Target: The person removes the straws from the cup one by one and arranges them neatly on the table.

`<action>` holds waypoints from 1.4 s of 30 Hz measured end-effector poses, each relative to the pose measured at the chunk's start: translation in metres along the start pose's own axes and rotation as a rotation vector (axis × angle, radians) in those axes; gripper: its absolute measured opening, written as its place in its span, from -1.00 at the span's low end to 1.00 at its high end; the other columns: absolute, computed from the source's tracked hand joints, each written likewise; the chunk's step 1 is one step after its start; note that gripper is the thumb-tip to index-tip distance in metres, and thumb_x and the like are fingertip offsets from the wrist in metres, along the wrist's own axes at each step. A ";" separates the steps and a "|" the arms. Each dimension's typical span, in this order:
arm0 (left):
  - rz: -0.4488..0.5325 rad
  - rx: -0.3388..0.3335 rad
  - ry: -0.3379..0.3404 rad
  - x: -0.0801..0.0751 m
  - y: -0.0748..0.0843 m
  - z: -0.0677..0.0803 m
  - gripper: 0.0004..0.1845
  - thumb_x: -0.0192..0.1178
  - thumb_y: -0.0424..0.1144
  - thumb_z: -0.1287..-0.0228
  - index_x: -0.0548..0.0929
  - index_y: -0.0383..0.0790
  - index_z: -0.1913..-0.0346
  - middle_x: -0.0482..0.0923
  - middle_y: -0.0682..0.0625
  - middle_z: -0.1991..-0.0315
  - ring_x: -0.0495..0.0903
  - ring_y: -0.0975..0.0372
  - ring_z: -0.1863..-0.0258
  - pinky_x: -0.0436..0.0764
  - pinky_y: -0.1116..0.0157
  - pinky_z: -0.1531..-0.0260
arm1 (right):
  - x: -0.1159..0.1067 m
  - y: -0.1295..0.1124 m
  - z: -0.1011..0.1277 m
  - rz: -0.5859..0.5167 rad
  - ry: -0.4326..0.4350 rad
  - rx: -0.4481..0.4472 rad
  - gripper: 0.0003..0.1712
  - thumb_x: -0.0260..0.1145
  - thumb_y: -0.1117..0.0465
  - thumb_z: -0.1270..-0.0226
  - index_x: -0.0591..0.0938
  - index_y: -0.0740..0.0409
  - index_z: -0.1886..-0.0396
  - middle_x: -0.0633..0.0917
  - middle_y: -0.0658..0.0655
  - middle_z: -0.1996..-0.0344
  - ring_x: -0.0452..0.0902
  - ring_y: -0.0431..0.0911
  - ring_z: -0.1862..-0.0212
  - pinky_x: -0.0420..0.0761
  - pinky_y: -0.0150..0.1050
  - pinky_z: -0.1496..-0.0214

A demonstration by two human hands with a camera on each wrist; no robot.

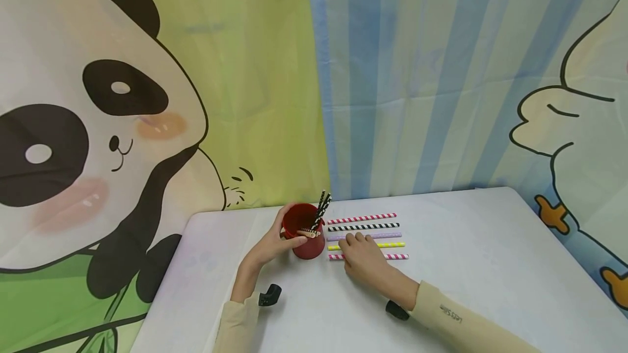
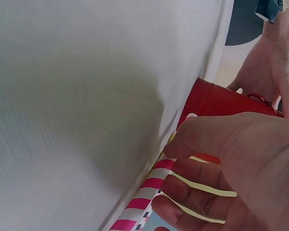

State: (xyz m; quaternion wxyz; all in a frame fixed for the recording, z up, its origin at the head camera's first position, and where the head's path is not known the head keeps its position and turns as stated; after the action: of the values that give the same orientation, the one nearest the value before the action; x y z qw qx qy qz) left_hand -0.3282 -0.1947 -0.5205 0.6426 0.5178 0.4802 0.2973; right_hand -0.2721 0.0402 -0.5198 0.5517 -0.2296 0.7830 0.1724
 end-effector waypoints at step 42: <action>0.005 0.009 -0.010 0.000 0.002 0.002 0.04 0.43 -0.11 -0.20 -0.04 0.12 -0.59 0.18 0.02 -0.47 0.12 0.03 -0.50 0.33 -0.20 -0.39 | -0.001 -0.002 0.007 -0.055 -0.003 0.035 -0.74 0.41 0.22 -0.15 0.58 0.12 0.18 0.57 0.09 0.33 0.48 0.02 0.26 0.48 -0.11 0.24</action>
State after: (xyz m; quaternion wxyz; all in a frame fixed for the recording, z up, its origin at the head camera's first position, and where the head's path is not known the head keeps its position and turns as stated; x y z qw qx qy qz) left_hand -0.3264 -0.1947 -0.5186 0.6419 0.5235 0.4768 0.2942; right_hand -0.2657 0.0426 -0.5210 0.5613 -0.2410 0.7786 0.1438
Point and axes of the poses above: each hand's wrist, its own z-axis away from the middle knuckle, its own x-axis out of the palm, y = z × x, the point moved 4 cm from there along -z, towards the middle knuckle
